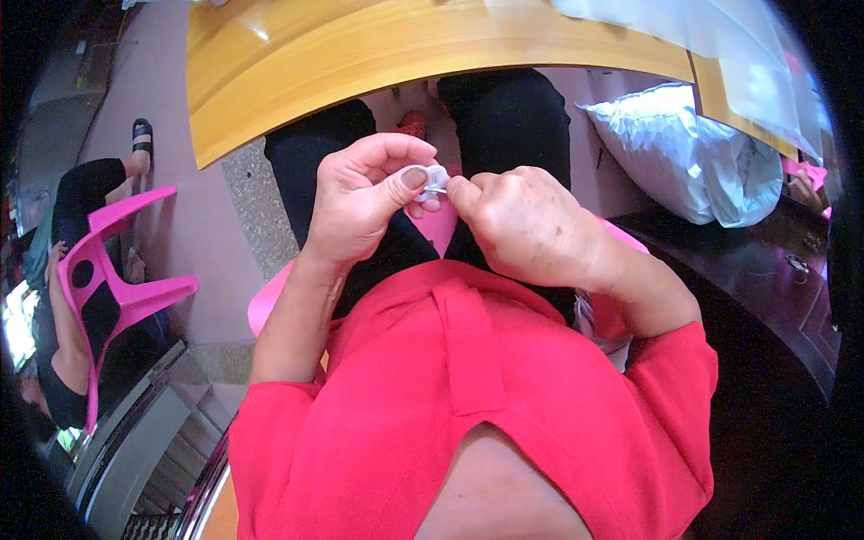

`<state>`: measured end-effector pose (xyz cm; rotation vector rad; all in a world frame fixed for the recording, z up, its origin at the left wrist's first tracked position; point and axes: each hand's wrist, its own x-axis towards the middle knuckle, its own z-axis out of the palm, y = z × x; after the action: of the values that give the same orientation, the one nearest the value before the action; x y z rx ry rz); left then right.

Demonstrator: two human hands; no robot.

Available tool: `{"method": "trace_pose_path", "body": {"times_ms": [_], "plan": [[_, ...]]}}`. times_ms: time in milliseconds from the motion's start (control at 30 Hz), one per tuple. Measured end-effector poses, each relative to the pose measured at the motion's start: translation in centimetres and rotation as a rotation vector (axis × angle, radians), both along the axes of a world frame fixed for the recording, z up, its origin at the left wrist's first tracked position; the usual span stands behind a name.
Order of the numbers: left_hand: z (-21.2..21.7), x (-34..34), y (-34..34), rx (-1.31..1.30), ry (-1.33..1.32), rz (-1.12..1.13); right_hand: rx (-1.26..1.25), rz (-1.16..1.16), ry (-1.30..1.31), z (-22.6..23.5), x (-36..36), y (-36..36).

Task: The person picks up small plastic parts from a table and inserts a pointed tool into them one at a time by hand.

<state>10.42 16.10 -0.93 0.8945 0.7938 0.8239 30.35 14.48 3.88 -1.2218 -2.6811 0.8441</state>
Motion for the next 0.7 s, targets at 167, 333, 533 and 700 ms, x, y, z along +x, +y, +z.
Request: {"method": "trace_pose_path", "body": {"times_ms": [167, 333, 533, 700], "plan": [[-0.2, 0.2, 0.3, -0.053, -0.02, -0.034, -0.087, 0.031, -0.01, 0.1, 0.4, 0.6], [0.5, -0.5, 0.7, 0.049, 0.057, 0.083, 0.113, -0.107, 0.193, -0.5, 0.1, 0.3], [4.3, -1.5, 3.1, 0.465, 0.263, 0.534, 0.297, -0.17, 0.268, -0.4, -0.4, 0.1], [14.0, -2.1, 14.5, 0.909, 0.358, 0.773, 0.282, -0.153, 0.177, 0.1, 0.1, 0.2]]}}
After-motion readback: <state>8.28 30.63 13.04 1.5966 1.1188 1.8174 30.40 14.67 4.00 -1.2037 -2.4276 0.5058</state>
